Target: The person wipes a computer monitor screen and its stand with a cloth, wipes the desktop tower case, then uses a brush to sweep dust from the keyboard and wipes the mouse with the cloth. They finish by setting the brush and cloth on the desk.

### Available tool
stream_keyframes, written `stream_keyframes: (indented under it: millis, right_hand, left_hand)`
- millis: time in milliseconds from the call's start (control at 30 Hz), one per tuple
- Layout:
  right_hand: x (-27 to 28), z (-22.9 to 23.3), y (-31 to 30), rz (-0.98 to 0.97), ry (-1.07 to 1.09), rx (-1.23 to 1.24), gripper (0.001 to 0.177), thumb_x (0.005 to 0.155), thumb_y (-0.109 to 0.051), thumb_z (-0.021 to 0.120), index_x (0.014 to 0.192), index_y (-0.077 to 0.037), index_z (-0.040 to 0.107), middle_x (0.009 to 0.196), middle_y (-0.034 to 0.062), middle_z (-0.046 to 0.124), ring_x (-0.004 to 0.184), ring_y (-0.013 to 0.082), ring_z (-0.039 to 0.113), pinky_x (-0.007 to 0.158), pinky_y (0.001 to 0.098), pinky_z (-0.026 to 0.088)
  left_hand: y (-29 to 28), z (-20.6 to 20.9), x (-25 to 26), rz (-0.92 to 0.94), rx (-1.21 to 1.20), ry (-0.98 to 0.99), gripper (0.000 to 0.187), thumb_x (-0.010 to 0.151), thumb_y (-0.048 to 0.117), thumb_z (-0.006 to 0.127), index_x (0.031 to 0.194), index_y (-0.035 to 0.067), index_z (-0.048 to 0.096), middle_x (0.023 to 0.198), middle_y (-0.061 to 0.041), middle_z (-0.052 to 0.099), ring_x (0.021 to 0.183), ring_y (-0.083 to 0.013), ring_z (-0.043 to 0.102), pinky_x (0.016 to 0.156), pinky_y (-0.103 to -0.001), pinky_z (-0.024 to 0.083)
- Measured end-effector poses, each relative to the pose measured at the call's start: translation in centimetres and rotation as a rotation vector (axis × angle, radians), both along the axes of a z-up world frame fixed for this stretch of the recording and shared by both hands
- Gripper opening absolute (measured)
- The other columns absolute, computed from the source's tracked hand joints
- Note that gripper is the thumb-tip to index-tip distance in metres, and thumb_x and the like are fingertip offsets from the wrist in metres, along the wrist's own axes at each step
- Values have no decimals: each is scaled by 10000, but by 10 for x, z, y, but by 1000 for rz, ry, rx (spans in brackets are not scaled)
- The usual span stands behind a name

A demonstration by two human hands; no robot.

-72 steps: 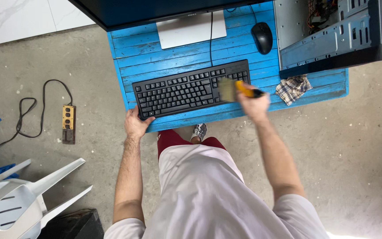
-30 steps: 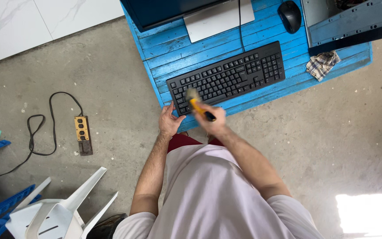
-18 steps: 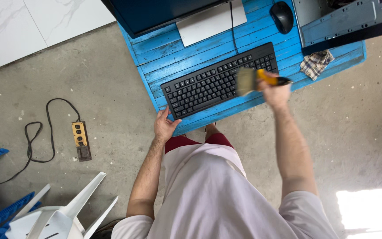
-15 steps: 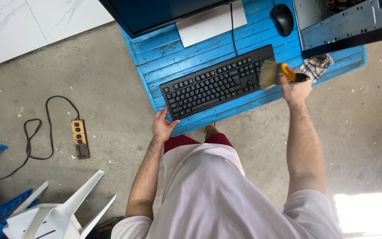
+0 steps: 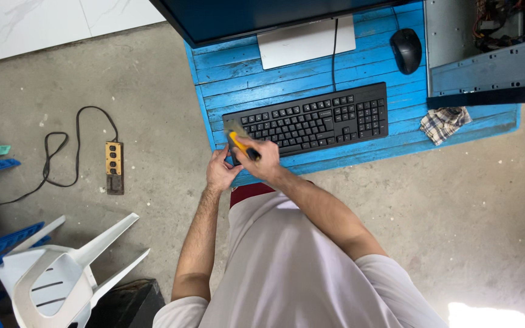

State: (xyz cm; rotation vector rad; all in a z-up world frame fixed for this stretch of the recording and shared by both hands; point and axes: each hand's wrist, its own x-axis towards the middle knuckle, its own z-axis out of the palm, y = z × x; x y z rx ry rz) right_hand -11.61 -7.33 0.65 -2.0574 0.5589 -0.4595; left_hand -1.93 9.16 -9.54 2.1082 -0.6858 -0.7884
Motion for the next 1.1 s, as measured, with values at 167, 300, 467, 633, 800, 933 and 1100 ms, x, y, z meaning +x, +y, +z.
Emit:
stream_keyframes:
  millis: [167, 300, 467, 633, 800, 933, 1100]
  right_hand:
    - [-15, -14, -72, -151, 107, 444, 394, 855, -259, 840, 1183, -60, 746, 1107, 69, 783, 958, 114, 738, 851, 297, 608]
    - [-117, 2, -201, -388, 117, 217, 310, 855, -156, 809, 1138, -37, 768, 1074, 82, 778, 945, 136, 730, 837, 322, 611]
    - [-216, 47, -307, -558, 351, -406, 378, 955, -292, 770, 1274, -88, 767, 1131, 155, 772, 919, 224, 757, 789, 355, 628]
    - [-164, 39, -263, -426, 1007, -619, 304, 1103, -467, 694, 1222, -199, 777, 852, 99, 769, 694, 282, 728, 645, 404, 582]
    - [-45, 12, -127, -62, 885, -566, 639, 655, -334, 905, 1254, -305, 683, 787, 17, 730, 674, 239, 728, 613, 395, 596]
    - [32, -3, -37, -217, 201, -21, 345, 836, -357, 867, 1152, -234, 797, 924, 97, 797, 823, 200, 774, 785, 364, 629]
    - [53, -18, -61, -266, 146, 453, 367, 830, -259, 813, 1144, -75, 765, 1047, 89, 795, 897, 147, 758, 819, 316, 633]
  left_hand:
    - [-9, 18, 7, 7, -15, 49, 989, 645, 262, 979, 1491, 37, 522, 1131, -100, 631, 753, -147, 676, 688, -294, 604]
    - [-25, 35, 16, 1, -22, 22, 1046, 612, 275, 982, 1505, 34, 495, 1145, -115, 610, 760, -156, 657, 684, -302, 600]
    - [-32, 33, 27, -2, 47, 33, 949, 741, 337, 914, 1527, 47, 469, 1100, -105, 597, 742, -146, 653, 685, -295, 591]
    - [-26, 8, 30, 19, -92, 32, 675, 937, 309, 760, 1510, 38, 526, 1083, -100, 599, 786, -148, 624, 711, -292, 570]
    - [-16, -12, 31, 52, -212, 88, 531, 1088, 377, 518, 1470, 10, 552, 1109, -107, 618, 833, -159, 642, 733, -293, 550]
    - [-14, -18, 34, 81, -201, 197, 631, 1103, 478, 335, 1471, 18, 559, 1046, -114, 591, 790, -168, 640, 689, -289, 563]
    - [-15, -19, 34, 97, -205, 174, 671, 1114, 507, 285, 1418, -4, 595, 1046, -93, 605, 698, -172, 649, 677, -298, 550]
